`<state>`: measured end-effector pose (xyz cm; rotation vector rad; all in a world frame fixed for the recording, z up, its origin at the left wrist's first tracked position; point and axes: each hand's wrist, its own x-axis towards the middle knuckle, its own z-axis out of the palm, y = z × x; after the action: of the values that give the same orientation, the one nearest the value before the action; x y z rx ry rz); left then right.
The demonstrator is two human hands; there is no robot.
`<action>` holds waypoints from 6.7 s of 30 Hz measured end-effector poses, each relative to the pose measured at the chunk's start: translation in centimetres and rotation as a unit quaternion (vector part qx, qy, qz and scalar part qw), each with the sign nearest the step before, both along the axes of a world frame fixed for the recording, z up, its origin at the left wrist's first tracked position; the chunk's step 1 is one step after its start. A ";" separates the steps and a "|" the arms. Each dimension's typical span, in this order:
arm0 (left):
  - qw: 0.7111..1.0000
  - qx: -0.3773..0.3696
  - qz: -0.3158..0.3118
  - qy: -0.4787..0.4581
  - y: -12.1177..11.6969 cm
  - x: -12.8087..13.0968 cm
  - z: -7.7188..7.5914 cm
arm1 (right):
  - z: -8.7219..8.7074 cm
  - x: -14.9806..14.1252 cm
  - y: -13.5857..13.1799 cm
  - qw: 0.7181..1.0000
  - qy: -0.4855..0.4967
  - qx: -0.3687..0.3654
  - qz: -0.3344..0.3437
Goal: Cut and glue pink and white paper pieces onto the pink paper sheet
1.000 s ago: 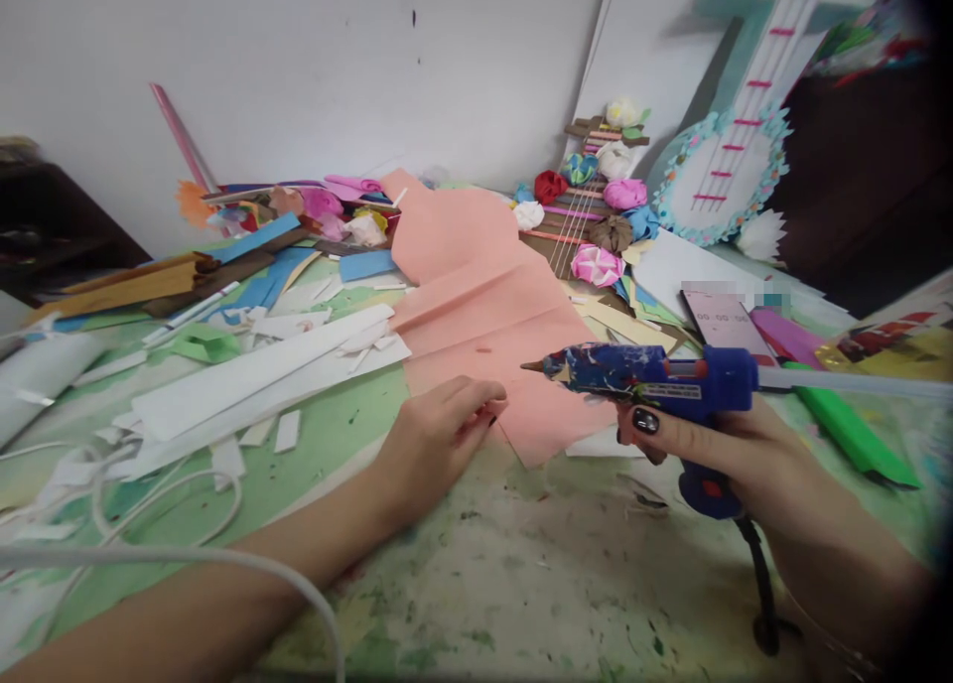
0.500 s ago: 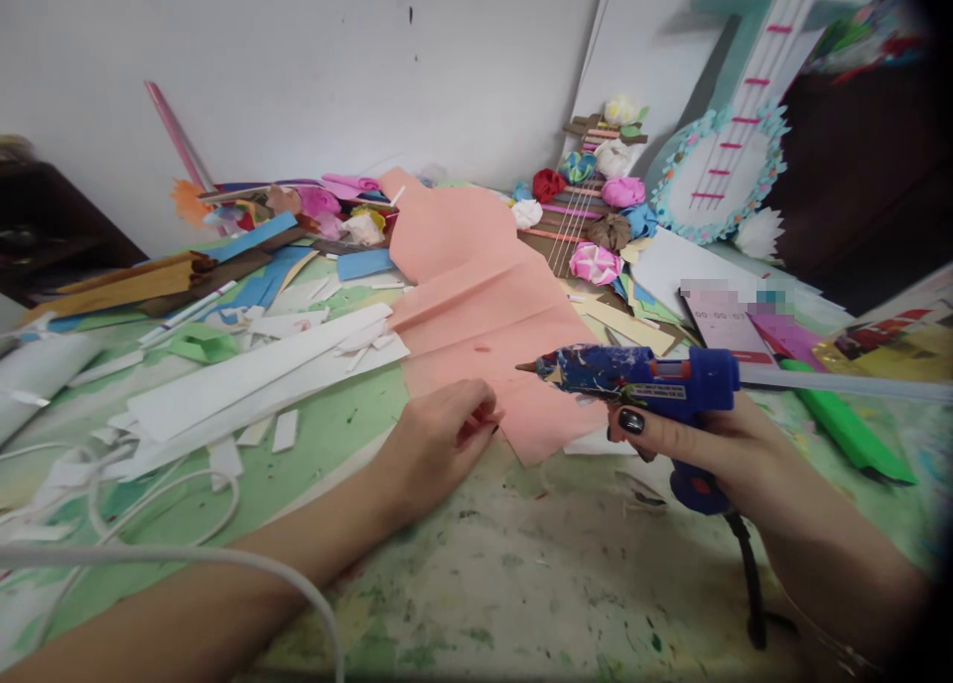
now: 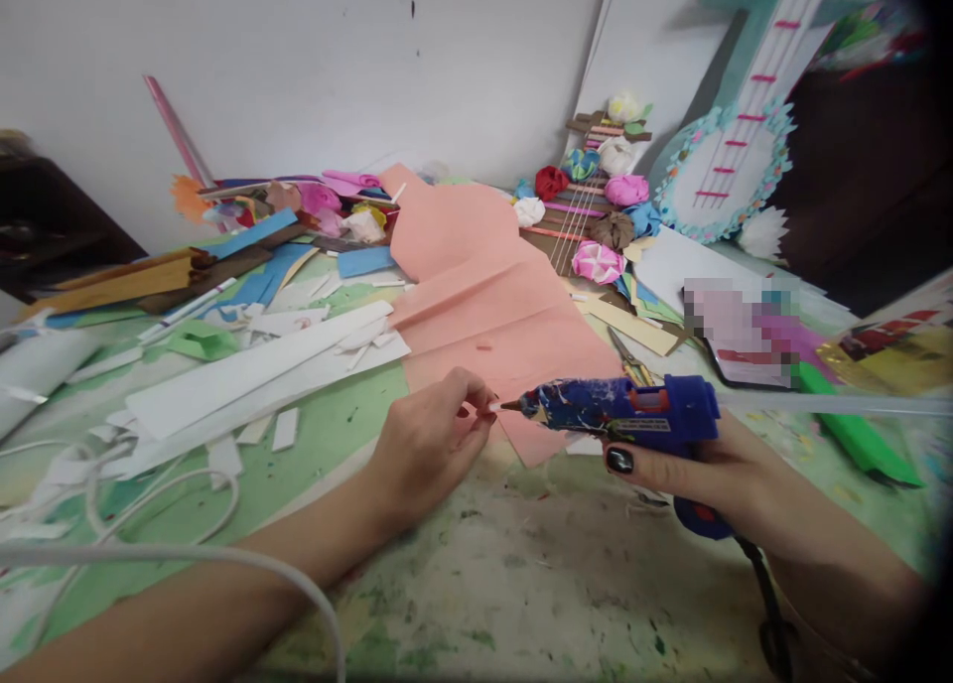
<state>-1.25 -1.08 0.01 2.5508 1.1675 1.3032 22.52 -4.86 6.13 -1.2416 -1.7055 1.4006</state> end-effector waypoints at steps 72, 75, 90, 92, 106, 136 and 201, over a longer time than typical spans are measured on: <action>0.999 0.031 -0.009 -0.029 -0.4 0.4 0.6 | -0.9 0.1 -0.1 1.000 -0.022 0.002 0.005; 0.999 0.034 -0.012 -0.030 -0.4 0.4 0.5 | -1.0 0.0 0.0 1.000 -0.014 0.008 0.015; 0.999 0.028 -0.010 -0.025 -0.4 0.3 0.3 | -1.1 0.2 -0.1 0.999 -0.039 0.006 0.008; 0.999 0.037 -0.009 -0.025 -0.4 0.4 0.4 | -1.0 0.1 -0.1 0.999 -0.021 0.017 0.021; 0.999 0.049 0.013 -0.011 -0.3 0.2 0.5 | -1.2 0.4 -0.1 0.997 -0.055 0.041 -0.025; 0.999 0.013 0.003 -0.044 0.2 0.0 0.3 | -1.1 1.2 1.3 0.946 -0.199 0.133 -0.219; 0.939 -0.166 -0.146 -0.263 -2.1 0.9 1.3 | -4.4 -5.4 -0.3 0.946 0.140 0.247 -0.154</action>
<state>-0.35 -3.14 1.35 1.8782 0.7831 1.4349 17.12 -5.14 1.74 -0.9230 -1.4646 0.8447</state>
